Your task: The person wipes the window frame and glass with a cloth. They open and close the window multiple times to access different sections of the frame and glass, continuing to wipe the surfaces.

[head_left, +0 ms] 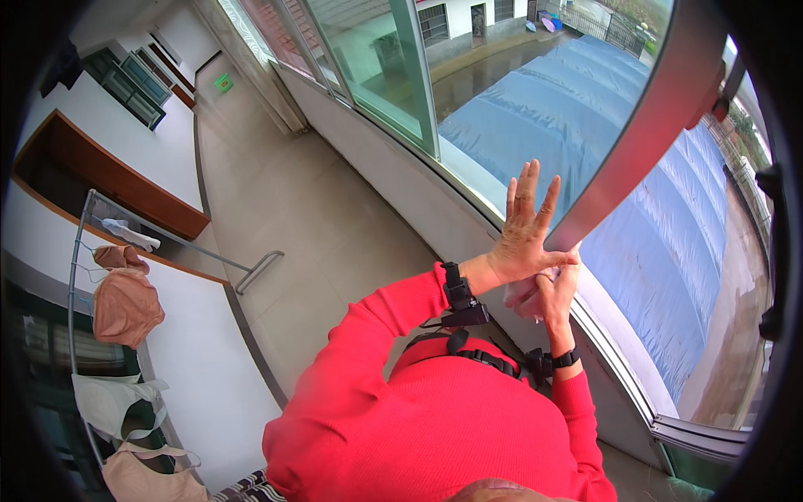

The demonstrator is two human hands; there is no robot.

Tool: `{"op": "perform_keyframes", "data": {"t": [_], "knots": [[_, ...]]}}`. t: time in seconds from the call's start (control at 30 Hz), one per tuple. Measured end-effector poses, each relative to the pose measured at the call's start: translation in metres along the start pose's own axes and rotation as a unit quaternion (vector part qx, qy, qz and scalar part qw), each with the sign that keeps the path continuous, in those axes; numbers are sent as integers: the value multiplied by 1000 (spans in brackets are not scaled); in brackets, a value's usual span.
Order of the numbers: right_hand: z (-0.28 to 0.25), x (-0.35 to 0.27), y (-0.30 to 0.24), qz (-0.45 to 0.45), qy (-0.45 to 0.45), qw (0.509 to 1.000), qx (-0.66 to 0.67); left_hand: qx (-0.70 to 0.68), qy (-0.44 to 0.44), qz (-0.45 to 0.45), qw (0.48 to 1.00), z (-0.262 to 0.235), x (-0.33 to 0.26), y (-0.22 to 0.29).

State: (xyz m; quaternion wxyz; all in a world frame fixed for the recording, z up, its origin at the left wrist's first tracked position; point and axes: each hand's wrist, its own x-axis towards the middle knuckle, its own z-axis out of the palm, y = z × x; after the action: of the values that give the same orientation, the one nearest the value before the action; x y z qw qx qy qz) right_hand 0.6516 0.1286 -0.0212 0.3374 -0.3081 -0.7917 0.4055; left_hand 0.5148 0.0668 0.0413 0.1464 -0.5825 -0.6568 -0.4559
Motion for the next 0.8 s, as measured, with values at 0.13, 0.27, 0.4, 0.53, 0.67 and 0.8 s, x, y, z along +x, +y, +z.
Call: {"op": "perform_keyframes", "data": {"t": [0.13,0.27,0.4,0.53,0.67,0.8], "knots": [[26,13,-3,63,-42,995,68,26,30,7,999,4,8,-2],[54,31,0,-73,-44,977,-195,75,100,35,992,9,24,-15],[74,43,-4,-71,-49,996,-28,140,119,17,983,9,38,-40],[91,53,-16,-61,-63,996,-24,188,133,-10,973,3,50,-70],[108,69,-26,-43,-78,995,-50,254,167,22,952,-9,59,-102],[116,84,-21,-73,-106,991,-30,292,168,-8,941,-20,63,-126]]}}
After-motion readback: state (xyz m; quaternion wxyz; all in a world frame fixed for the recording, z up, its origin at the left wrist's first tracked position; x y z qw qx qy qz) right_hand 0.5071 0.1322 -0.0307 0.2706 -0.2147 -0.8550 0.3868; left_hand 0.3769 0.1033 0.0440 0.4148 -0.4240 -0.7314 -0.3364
